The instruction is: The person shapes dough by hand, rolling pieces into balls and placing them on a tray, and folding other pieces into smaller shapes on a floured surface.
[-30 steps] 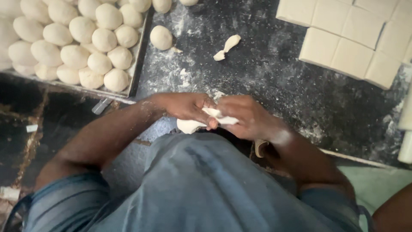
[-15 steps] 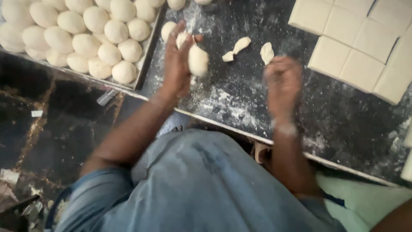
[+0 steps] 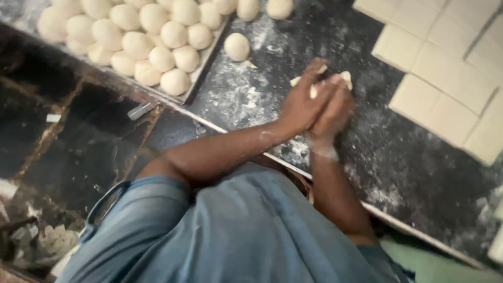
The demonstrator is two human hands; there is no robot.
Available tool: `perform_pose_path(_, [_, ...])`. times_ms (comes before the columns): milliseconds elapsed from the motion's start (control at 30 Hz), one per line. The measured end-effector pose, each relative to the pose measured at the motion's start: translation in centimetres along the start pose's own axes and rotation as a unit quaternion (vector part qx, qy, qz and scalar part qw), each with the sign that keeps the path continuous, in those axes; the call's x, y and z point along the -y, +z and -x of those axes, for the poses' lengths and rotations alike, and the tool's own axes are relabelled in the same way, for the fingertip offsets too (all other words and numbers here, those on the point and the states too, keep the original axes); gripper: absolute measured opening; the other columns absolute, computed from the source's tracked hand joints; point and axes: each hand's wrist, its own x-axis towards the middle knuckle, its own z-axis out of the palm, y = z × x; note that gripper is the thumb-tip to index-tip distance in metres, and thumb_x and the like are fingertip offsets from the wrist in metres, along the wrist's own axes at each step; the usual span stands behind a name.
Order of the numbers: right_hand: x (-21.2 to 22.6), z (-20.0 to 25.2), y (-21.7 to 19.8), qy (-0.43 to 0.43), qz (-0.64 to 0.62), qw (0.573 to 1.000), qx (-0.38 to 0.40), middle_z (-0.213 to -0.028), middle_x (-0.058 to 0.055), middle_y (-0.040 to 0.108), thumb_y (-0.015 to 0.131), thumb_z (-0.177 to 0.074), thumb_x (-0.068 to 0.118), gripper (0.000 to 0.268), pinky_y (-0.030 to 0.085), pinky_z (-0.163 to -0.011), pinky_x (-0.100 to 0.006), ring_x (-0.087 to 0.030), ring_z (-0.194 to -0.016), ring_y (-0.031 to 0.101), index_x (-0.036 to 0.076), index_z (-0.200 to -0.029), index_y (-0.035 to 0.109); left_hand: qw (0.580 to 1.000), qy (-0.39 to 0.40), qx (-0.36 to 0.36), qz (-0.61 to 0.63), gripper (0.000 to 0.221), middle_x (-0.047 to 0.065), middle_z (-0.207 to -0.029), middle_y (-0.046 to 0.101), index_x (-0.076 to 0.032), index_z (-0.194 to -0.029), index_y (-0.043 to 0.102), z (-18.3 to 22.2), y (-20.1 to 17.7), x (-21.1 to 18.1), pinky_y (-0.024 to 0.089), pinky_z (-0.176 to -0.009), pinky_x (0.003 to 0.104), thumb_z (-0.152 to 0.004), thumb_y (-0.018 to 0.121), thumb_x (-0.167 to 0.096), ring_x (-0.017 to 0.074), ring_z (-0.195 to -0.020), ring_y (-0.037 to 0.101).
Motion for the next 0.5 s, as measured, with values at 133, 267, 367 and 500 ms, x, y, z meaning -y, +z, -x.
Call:
perform_pose_path(133, [0.8,-2.5,-1.9,-0.077,0.051,0.995,-0.029,-0.133,-0.027,0.054,0.05,-0.115,0.021,0.048,0.058,-0.091,-0.048,-0.037,-0.112,0.064,-0.003,-0.152,0.031,0.987,0.075,0.088,0.108,0.079,0.023,-0.17,0.027,-0.003,-0.165,0.025,-0.2,-0.8,-1.4,0.034,-0.127,0.045,-0.106,0.049,-0.05,0.0379,-0.157,0.033])
perform_pose_path(267, [1.5,-5.3,-6.6,0.003,-0.18,0.977,0.116,-0.121,-0.014,0.047,0.045,-0.11,0.058,0.058,0.051,-0.092,-0.036,-0.024,-0.109,0.054,0.01,-0.142,0.038,0.941,0.078,0.188,0.272,0.09,0.019,-0.178,0.004,-0.006,-0.169,0.004,-0.9,-0.6,-1.5,0.023,-0.13,0.049,-0.107,0.041,-0.06,0.0364,-0.163,0.014])
perform_pose_path(367, [2.3,-9.9,-6.7,0.093,-0.287,0.945,0.127,-0.119,-0.01,0.044,0.068,-0.105,0.049,0.059,0.046,-0.079,-0.027,-0.017,-0.103,0.049,0.008,-0.136,0.041,0.843,0.007,0.281,0.458,0.094,0.034,-0.167,0.02,-0.004,-0.169,0.012,0.5,-0.7,-0.9,0.041,-0.122,0.059,-0.105,0.039,-0.066,0.0469,-0.156,0.031])
perform_pose_path(500, [6.1,-11.2,-6.5,0.193,-0.331,0.924,-0.008,-0.118,-0.01,0.046,0.083,-0.101,0.035,0.054,0.048,-0.088,-0.034,-0.021,-0.106,0.051,0.007,-0.124,0.043,0.864,0.072,0.236,0.438,0.099,0.023,-0.173,0.013,-0.012,-0.168,0.01,-1.9,0.7,-2.6,0.029,-0.132,0.047,-0.098,0.034,-0.079,0.035,-0.161,0.02])
